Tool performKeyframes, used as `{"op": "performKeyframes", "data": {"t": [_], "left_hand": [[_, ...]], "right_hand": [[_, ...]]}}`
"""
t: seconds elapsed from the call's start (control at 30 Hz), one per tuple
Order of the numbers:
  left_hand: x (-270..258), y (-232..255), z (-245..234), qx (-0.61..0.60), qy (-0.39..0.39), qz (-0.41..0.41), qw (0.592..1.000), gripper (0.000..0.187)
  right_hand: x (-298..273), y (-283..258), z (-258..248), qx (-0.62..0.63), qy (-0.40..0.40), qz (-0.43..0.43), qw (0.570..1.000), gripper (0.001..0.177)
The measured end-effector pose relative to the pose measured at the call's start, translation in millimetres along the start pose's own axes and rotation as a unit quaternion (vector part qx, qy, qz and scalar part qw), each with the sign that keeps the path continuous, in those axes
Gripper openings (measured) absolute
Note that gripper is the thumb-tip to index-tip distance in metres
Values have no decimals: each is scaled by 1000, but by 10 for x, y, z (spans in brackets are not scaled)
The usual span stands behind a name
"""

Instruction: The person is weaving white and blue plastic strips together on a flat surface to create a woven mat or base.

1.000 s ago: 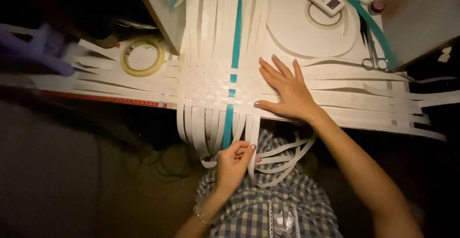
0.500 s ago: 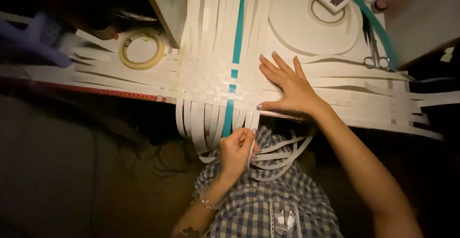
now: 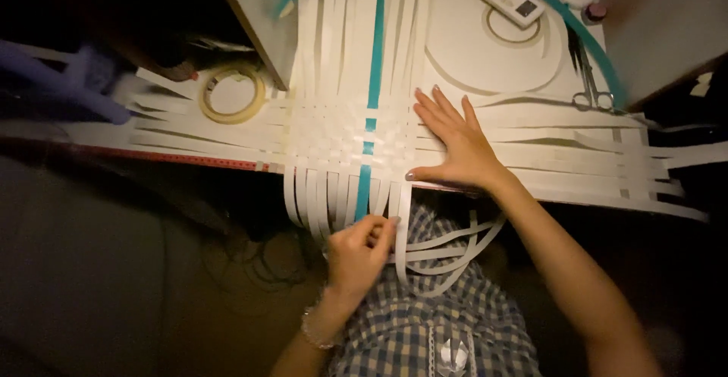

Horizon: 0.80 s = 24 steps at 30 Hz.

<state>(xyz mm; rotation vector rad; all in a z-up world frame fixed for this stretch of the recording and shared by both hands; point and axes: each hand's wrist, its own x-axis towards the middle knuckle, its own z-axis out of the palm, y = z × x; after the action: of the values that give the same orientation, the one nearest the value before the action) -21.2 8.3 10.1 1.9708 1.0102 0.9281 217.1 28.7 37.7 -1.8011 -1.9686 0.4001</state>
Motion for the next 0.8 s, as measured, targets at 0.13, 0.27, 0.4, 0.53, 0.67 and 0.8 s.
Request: {"op": "performKeyframes", "data": {"t": [0.13, 0.27, 0.4, 0.53, 0.67, 0.8], "left_hand": [[408, 175, -301, 113, 44, 208, 971, 20], [1056, 235, -414, 171, -224, 278, 918, 74], [1390, -45, -314, 200, -315, 257, 892, 103], [1452, -98, -298, 197, -342, 234, 888, 116], [1431, -272, -227, 203, -311, 262, 891, 112], [1155, -127, -207, 161, -184, 353, 903, 87]], "right_hand": [[-52, 14, 39, -33, 22, 2, 999, 117], [-63, 110, 60, -65, -10, -13, 998, 127], [-76, 51, -51, -62, -36, -9, 997, 133], [-96, 124, -8, -63, -40, -25, 997, 127], [-108, 177, 51, -85, 1, -61, 994, 117], [-121, 211, 61, -84, 21, -70, 994, 117]]}}
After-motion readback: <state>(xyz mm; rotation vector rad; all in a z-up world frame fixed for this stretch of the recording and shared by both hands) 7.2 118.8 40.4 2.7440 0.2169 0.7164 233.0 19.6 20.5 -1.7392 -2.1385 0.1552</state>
